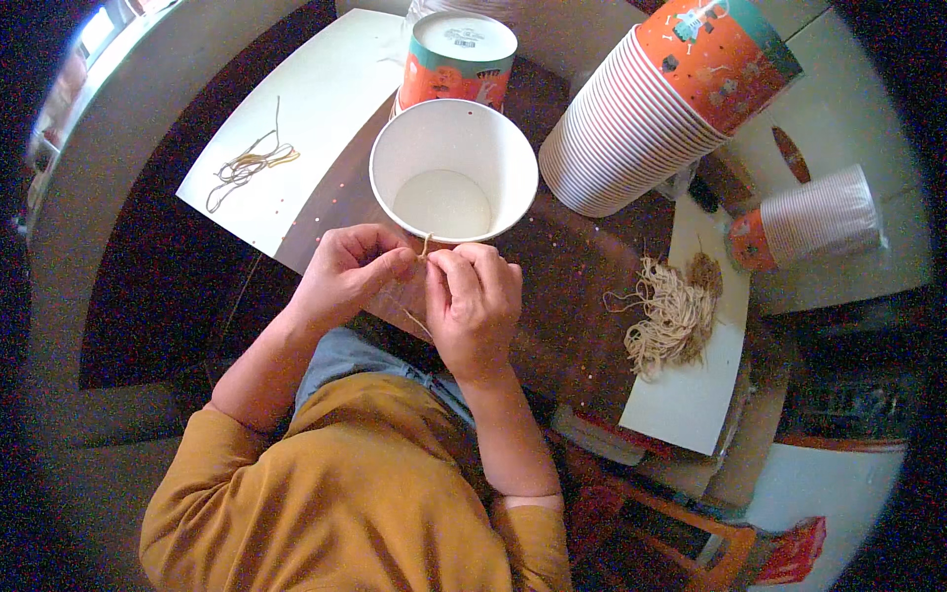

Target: Attaching decorative strings to paper cups by threading them through pre-punched holes and tying knots.

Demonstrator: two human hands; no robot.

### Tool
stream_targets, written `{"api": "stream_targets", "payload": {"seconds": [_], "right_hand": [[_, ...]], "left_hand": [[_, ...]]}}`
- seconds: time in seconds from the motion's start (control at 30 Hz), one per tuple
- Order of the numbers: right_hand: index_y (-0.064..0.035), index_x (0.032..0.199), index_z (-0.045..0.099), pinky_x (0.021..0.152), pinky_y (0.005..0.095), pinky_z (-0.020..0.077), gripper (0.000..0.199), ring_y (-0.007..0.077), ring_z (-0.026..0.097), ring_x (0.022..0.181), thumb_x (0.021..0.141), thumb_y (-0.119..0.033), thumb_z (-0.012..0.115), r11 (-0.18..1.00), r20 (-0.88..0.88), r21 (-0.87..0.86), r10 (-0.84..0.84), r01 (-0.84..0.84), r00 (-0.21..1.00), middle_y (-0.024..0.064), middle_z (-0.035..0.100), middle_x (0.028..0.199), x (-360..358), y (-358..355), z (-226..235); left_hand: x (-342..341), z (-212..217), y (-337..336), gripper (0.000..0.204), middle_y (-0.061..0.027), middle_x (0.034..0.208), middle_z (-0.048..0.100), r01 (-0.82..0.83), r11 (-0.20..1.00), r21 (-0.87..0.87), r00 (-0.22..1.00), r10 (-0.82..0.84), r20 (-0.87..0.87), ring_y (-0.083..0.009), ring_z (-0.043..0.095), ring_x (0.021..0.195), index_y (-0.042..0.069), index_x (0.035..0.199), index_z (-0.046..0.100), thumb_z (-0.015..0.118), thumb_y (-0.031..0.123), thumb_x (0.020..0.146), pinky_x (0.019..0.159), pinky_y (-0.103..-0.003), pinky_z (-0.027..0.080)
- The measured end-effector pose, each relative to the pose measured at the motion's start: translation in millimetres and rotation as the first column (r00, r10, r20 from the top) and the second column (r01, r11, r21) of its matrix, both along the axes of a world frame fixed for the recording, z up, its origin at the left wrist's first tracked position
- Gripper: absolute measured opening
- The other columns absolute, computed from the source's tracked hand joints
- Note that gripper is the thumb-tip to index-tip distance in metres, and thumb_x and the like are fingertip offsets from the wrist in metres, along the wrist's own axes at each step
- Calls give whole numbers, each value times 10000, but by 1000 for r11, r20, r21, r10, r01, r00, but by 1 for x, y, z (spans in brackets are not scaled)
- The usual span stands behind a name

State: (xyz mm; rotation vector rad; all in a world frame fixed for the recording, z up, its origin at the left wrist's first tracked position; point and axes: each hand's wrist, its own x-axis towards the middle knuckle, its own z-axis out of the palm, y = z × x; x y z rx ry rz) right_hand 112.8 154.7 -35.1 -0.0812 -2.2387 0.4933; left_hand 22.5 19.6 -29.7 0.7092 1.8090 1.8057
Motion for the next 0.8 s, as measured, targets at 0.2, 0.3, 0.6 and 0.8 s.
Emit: {"api": "stream_targets", "payload": {"seconds": [0.2, 0.3, 0.6, 0.8], "right_hand": [[-109, 834, 627, 655, 359, 420, 158, 212, 571, 754, 709, -65, 714, 1000, -9, -14, -10, 10, 1000, 21, 566, 818, -1, 3, -2], [-116, 831, 635, 647, 359, 422, 165, 211, 570, 745, 701, -57, 718, 1000, 5, -16, -22, 22, 1000, 18, 565, 811, 0, 3, -3], [-108, 832, 640, 645, 359, 424, 160, 212, 570, 734, 702, -57, 719, 1000, -25, -10, 8, -8, 1000, 18, 566, 805, 0, 2, 0], [-114, 834, 647, 660, 360, 424, 146, 211, 569, 741, 715, -71, 718, 1000, -8, -28, -4, 3, 1000, 17, 567, 812, 2, 3, -1]], "left_hand": [[0, 6, 1, 213, -5, 691, 613, -38, 998, -57, 997, 34, -68, -40, 521, 648, -39, 856, 644, 645, 172, 877, 572, -215, 441], [0, 5, 0, 209, 3, 681, 603, -55, 995, -81, 995, 47, -89, -35, 502, 639, -36, 860, 645, 645, 173, 880, 565, -215, 433], [3, 0, 2, 230, 3, 723, 604, -23, 999, 27, 999, 22, 23, -31, 491, 670, -24, 890, 649, 603, 200, 909, 586, -200, 425], [2, 6, -10, 217, 15, 694, 581, 76, 994, -78, 990, -66, 122, -32, 482, 647, -19, 855, 639, 579, 183, 907, 557, -209, 410]]}}
